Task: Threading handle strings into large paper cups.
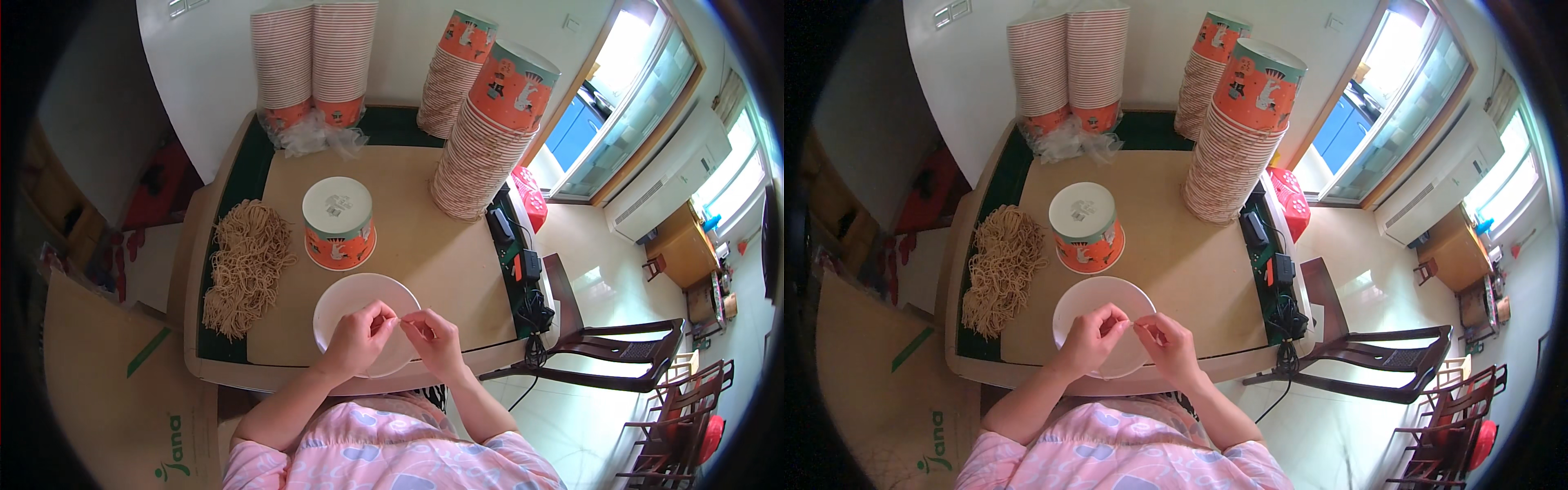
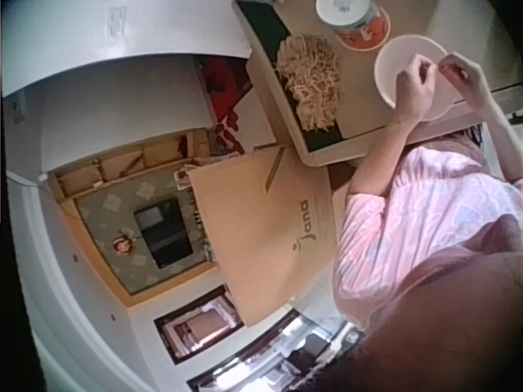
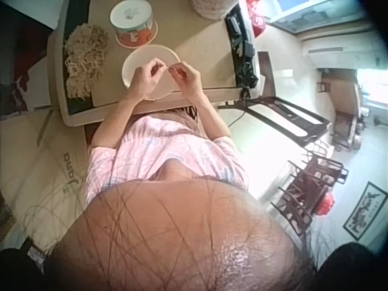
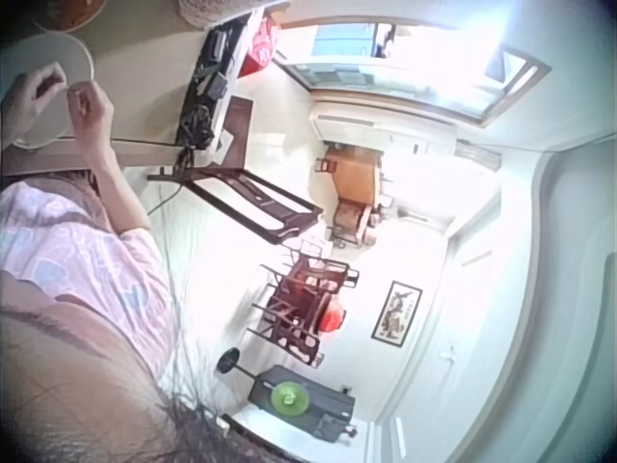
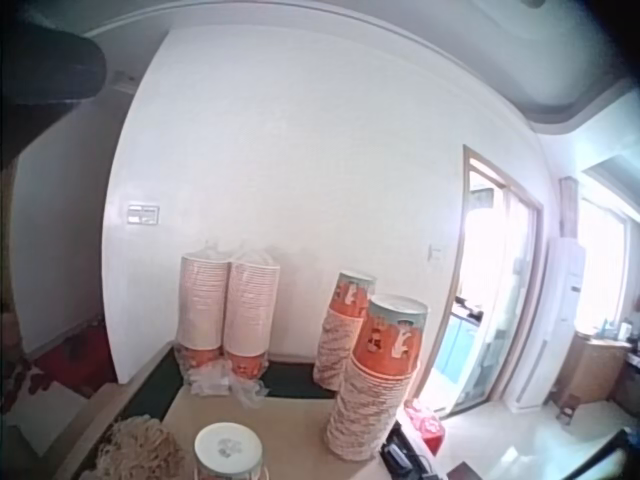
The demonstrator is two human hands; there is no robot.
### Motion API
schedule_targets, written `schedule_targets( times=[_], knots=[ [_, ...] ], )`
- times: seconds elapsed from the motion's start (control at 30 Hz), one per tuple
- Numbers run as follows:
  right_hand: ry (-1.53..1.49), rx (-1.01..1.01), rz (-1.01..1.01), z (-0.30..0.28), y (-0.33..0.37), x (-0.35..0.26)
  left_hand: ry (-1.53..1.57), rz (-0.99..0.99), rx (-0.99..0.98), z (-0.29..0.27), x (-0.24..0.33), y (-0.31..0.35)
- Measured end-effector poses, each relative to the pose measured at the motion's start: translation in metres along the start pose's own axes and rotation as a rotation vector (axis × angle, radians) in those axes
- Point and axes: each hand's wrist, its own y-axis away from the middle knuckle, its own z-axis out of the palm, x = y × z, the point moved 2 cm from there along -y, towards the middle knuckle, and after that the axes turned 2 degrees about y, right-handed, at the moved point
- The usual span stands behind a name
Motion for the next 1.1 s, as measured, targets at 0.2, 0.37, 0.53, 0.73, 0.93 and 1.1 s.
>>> schedule_targets(
  times=[0.2,0.37,0.53,0.73,0.93,1.1],
  knots=[
    [0.059,0.022,-0.074,0.0011,-0.0019,0.0009,0.006,0.014,0.001,0.0005,-0.0011,-0.0007],
    [0.135,0.005,-0.113,-0.0014,-0.0035,-0.002,-0.029,-0.037,-0.009,0.0003,0.0025,-0.0007],
    [0.124,0.021,-0.127,-0.0006,-0.0038,-0.0004,0.002,0.007,0.005,0.0026,-0.0032,-0.0012],
    [0.126,0.013,-0.107,-0.0013,-0.0029,-0.0024,-0.069,0.058,0.029,0.0004,-0.0029,-0.0022],
    [0.147,0.036,-0.116,0.0012,-0.0022,-0.0033,-0.055,0.065,0.03,0.0005,0.0007,-0.0006],
    [0.133,0.04,-0.107,0.0005,-0.0009,-0.0022,-0.041,0.032,0.023,0.0,0.0028,-0.0001]
  ],
)
